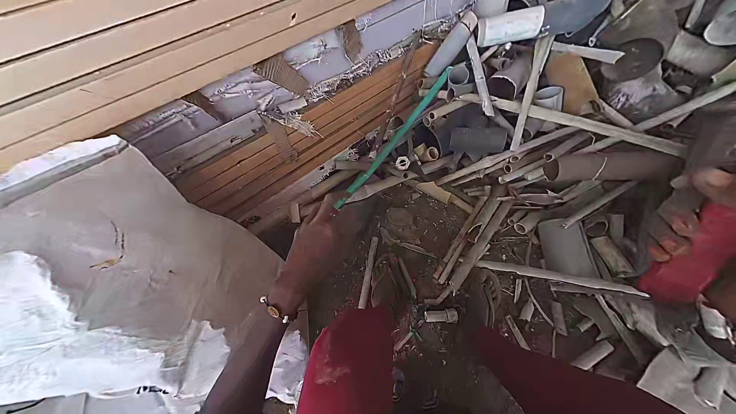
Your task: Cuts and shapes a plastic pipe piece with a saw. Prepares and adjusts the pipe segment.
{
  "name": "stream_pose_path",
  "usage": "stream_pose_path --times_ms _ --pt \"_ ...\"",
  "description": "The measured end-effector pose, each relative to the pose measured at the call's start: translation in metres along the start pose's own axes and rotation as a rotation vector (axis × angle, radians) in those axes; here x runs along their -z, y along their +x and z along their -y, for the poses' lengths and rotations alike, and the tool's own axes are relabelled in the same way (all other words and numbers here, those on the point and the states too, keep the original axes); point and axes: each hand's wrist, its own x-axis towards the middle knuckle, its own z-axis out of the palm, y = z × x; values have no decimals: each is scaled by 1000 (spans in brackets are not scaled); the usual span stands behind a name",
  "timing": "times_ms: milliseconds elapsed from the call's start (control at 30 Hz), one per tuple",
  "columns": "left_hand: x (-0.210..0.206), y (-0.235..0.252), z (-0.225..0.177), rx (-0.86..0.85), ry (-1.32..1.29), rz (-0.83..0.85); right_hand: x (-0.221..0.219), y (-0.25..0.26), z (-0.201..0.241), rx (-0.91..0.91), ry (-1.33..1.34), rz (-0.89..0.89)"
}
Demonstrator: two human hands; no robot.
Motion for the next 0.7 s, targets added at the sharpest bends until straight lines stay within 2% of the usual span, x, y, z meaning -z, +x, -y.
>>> stream_pose_path --times_ms 33,67,133,200,300,400,500,600,700 --pt "-27 12 1 49 -5 228 34 25 -45 48 -9 -18" --pt "-55 25 0 96 -11 450 43 42 -80 18 -62 -142" --pt "-117 41 3 107 -18 764 36 62 -140 -187 -136 -293" --pt "-176 45 7 73 -39 963 31 73 -202 -421 -80 -296" --pt "-253 33 4 -15 -21 1067 24 76 -282 -695 20 -284" --pt "-304 13 -5 -66 -43 1087 13 68 -335 -825 -42 -241" --pt "-321 -8 -7 -84 -76 987 7 53 -353 -896 -110 -180" --pt "-317 -7 -7 -133 -60 808 12 48 -354 -838 -207 -70" --pt "-312 -7 -6 -149 -123 518 25 37 -362 -696 -526 -5"
